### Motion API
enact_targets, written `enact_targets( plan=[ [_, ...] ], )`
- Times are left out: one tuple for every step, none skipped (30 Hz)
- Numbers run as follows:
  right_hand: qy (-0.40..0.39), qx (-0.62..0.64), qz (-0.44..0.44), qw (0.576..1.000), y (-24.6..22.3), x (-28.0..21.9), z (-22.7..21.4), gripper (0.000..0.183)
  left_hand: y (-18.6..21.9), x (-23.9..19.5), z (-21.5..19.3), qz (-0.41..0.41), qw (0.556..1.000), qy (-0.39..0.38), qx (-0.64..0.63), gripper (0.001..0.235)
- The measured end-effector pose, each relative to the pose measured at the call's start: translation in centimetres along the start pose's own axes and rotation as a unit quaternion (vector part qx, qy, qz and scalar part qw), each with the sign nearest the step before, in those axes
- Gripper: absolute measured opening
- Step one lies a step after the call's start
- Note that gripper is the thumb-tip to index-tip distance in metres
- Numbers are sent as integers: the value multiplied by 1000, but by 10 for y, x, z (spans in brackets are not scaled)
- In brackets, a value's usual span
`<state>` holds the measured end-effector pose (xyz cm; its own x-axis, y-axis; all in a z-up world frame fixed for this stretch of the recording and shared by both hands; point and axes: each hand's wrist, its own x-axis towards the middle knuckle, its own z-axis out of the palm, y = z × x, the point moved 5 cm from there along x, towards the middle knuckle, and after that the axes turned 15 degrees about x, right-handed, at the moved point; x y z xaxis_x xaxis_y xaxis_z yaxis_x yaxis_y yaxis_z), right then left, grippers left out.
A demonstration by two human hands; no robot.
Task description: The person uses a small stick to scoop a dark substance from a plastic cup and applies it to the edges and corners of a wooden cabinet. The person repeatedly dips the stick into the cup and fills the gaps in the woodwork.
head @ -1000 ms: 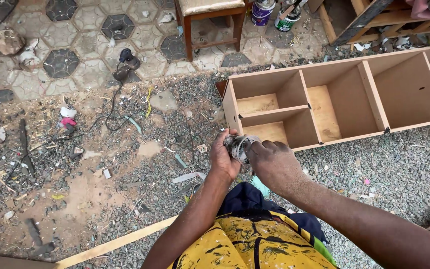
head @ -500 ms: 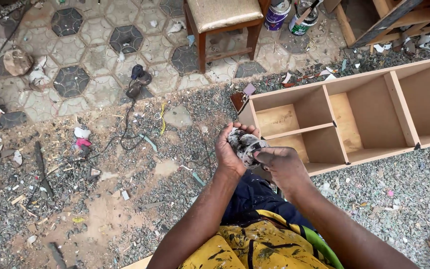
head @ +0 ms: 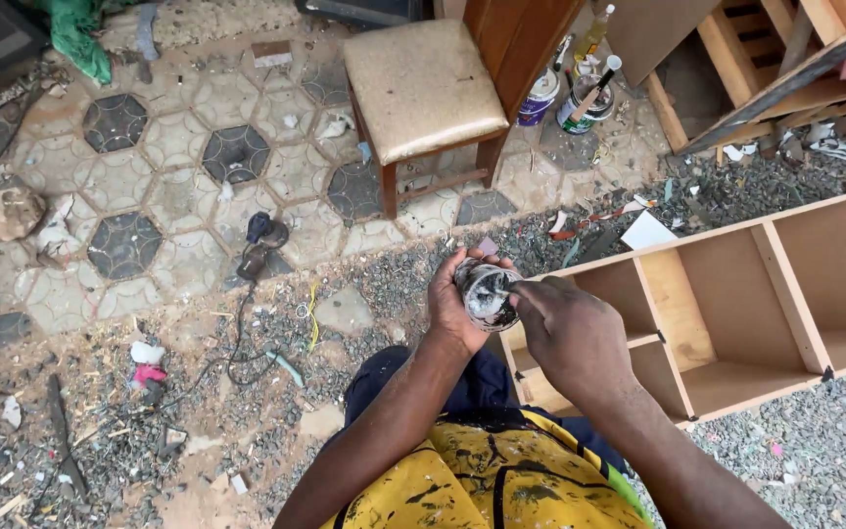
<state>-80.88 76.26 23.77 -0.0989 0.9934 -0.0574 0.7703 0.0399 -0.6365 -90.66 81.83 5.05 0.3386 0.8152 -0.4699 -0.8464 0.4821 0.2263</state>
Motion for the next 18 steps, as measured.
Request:
enact_targets(
  plan=[
    [5, 0, 6, 1000, -4, 12, -1, 29, 6, 13, 10, -7, 1000, -2, 3, 24],
    [55, -45, -23, 997, -10, 25, -6, 25, 13, 26, 18, -7, 1000, 7, 12, 23],
    [103, -90, -49, 989, -18, 36, -10, 21, 20, 38, 24, -10, 1000, 17, 22, 23],
    [106, -90, -39, 989, -15, 51, -5, 21, 26, 48, 31, -20, 999, 17, 26, 23],
    [90, -95, -23, 991, -11, 67, 1, 22, 33, 61, 38, -27, 999, 18, 36, 23],
    [73, -98, -8, 992, -6, 83, 8, 23, 39, 75, 46, -34, 998, 19, 46, 23],
    [85, -98, 4, 992, -4, 97, 8, 23, 47, 94, 48, -46, 997, 13, 55, 23],
    [101, -84, 1, 991, -3, 111, 7, 23, 56, 114, 48, -62, 994, 22, 84, 25],
    [120, -67, 4, 991, -4, 125, 8, 23, 65, 133, 49, -81, 989, 32, 116, 27],
    [134, -66, 21, 989, -4, 139, 12, 23, 75, 146, 50, -97, 986, 25, 130, 27],
    [135, -62, 38, 988, -2, 154, 15, 23, 85, 160, 53, -108, 981, 34, 158, 26],
    [136, -57, 54, 988, 0, 168, 18, 24, 95, 173, 56, -118, 974, 42, 186, 25],
    [145, -53, 76, 985, 1, 182, 22, 24, 103, 182, 60, -138, 969, 41, 199, 25],
    [160, -57, 103, 980, 2, 195, 24, 22, 111, 190, 63, -151, 961, 42, 229, 26],
    [180, -65, 121, 974, 7, 217, 20, 20, 120, 209, 75, -156, 953, 35, 256, 27],
    [194, -65, 133, 970, 3, 227, 13, 20, 129, 214, 93, -167, 949, 25, 268, 27],
    [216, -56, 151, 963, -1, 232, 8, 20, 135, 214, 104, -181, 942, 23, 280, 28],
    [238, -47, 169, 955, -5, 235, 4, 20, 141, 214, 114, -196, 936, 21, 293, 29]
  ],
)
